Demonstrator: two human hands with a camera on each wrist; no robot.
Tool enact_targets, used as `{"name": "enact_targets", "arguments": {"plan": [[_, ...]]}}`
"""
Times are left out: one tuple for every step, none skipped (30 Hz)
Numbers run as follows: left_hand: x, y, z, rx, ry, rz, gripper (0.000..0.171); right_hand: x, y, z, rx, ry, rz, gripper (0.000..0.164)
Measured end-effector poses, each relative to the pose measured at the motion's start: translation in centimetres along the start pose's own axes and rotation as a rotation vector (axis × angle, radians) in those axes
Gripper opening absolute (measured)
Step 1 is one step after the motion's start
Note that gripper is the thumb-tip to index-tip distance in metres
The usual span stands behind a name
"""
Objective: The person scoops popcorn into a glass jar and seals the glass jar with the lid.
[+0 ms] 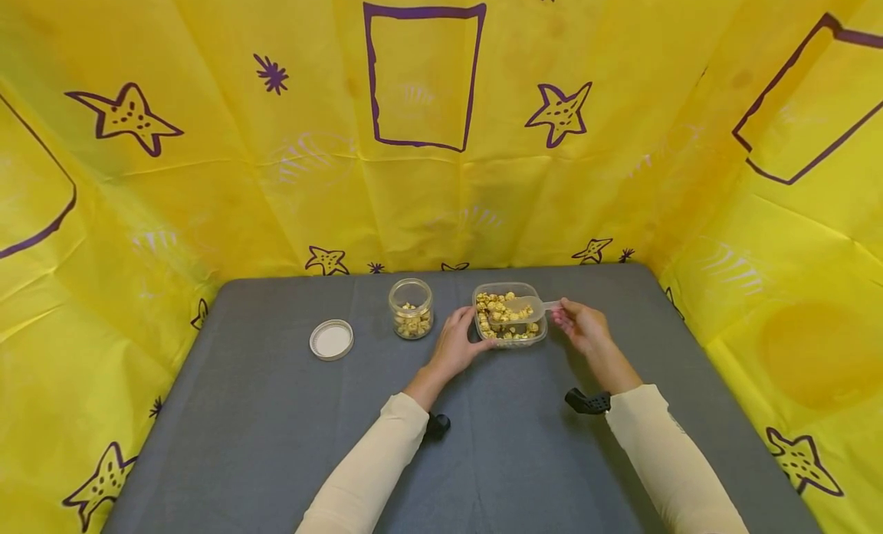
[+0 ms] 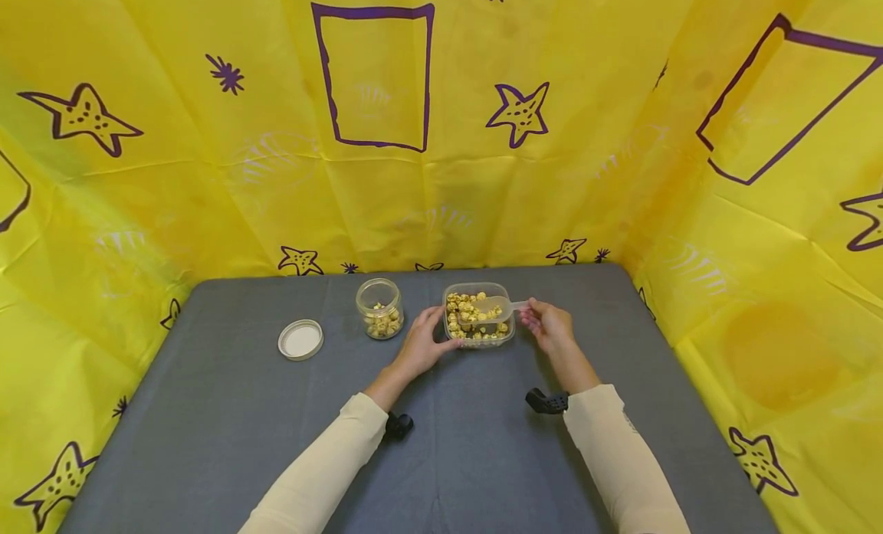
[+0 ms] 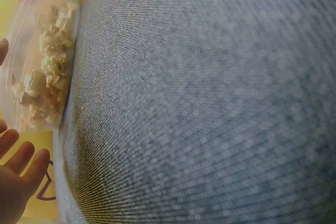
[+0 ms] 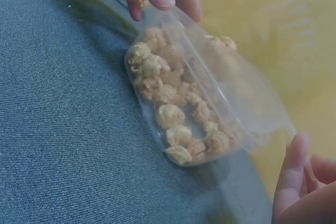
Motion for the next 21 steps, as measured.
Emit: {"name": "enact_targets", "arguments": {"plan": [[0.03,0.02,0.00,0.000,-0.002,0.001,0.083,-0.04,0.09,-0.03,0.000,0.000,-0.004,0.035],[0.07,0.04,0.01,0.001,-0.002,0.002,0.083,-0.08,0.17,-0.03,-0.003,-0.002,-0.007,0.035],[0.11,0.06,0.00,0.001,-0.004,0.002,0.084,-0.12,0.26,0.00,-0.005,-0.004,-0.012,0.036],[0.15,0.08,0.01,0.002,-0.004,0.002,0.084,-0.18,0.34,0.05,0.001,-0.003,-0.010,0.036],[0.19,0.10,0.03,0.002,-0.005,0.006,0.084,-0.24,0.42,0.13,0.005,-0.002,-0.009,0.036],[0.22,0.12,0.05,0.002,-0.006,0.007,0.084,-0.29,0.47,0.24,0.007,-0.003,-0.011,0.036],[0.23,0.13,0.07,0.001,-0.005,0.007,0.084,-0.34,0.50,0.37,0.012,-0.003,-0.013,0.035],[0.25,0.14,0.09,-0.001,-0.004,0.008,0.084,-0.39,0.52,0.48,0.012,-0.003,-0.014,0.035],[0.25,0.14,0.10,-0.001,-0.004,0.009,0.084,-0.45,0.55,0.58,0.012,-0.002,-0.015,0.035],[0.26,0.14,0.12,-0.001,-0.003,0.010,0.084,-0.50,0.54,0.66,0.012,0.000,-0.015,0.034],[0.26,0.14,0.13,-0.001,-0.003,0.010,0.084,-0.55,0.55,0.73,0.013,0.003,-0.016,0.034],[0.26,0.15,0.13,-0.001,-0.004,0.009,0.084,-0.60,0.55,0.78,0.012,0.005,-0.017,0.034],[0.26,0.17,0.12,0.000,-0.002,0.009,0.084,-0.65,0.58,0.76,0.011,0.007,-0.020,0.033],[0.27,0.18,0.11,0.000,-0.001,0.010,0.084,-0.68,0.61,0.71,0.009,0.008,-0.021,0.033],[0.28,0.21,0.11,0.002,-0.001,0.012,0.084,-0.71,0.62,0.70,0.008,0.008,-0.024,0.033],[0.30,0.23,0.11,0.002,0.001,0.013,0.084,-0.74,0.63,0.70,0.008,0.010,-0.025,0.033],[0.32,0.27,0.13,0.002,0.002,0.014,0.084,-0.77,0.65,0.72,0.008,0.010,-0.028,0.034],[0.35,0.29,0.15,0.003,0.002,0.016,0.083,-0.79,0.68,0.75,0.007,0.010,-0.030,0.033],[0.36,0.30,0.17,0.004,0.001,0.016,0.083,-0.80,0.69,0.78,0.006,0.010,-0.033,0.033],[0.39,0.31,0.19,0.004,-0.001,0.015,0.083,-0.82,0.67,0.86,0.006,0.010,-0.034,0.033],[0.42,0.33,0.21,0.006,-0.004,0.015,0.083,-0.83,0.65,0.95,0.006,0.011,-0.035,0.033]]}}
Point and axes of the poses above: each hand's wrist, its own z-axis away from the middle knuckle, its own y-axis out of the back of the hand, x = y × z, the point moved 4 cm from there along -z, towards the middle knuckle, and after that the axes turned 7 degrees about -y, right-handed, at the moved point
